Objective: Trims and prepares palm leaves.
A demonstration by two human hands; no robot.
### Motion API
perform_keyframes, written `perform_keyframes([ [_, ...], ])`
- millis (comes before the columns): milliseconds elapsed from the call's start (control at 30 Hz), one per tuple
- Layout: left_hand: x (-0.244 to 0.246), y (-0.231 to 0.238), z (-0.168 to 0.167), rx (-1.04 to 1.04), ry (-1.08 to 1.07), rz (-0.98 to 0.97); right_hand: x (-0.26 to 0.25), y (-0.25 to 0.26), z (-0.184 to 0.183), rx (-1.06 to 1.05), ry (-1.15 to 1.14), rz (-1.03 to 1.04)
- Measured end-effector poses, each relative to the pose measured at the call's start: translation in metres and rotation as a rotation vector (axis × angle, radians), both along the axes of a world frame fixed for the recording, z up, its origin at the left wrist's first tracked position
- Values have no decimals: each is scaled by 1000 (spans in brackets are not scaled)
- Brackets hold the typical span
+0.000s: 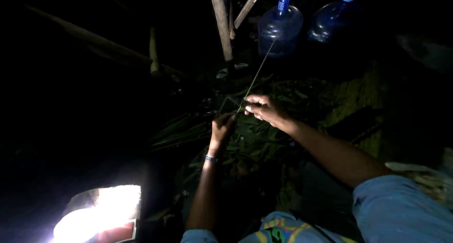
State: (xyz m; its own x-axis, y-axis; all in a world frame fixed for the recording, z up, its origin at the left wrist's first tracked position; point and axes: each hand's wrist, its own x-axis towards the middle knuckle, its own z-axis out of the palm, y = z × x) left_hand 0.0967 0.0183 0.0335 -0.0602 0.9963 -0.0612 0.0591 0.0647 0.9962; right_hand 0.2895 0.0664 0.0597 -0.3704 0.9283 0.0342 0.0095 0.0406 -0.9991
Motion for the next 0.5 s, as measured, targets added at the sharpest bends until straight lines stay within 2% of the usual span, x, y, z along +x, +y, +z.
perform_keyframes([
  [167,1,0,5,3,39,-5,17,16,15,-119,129,-140],
  [500,-21,1,8,81,90,12,89,42,30,-107,364,-453],
])
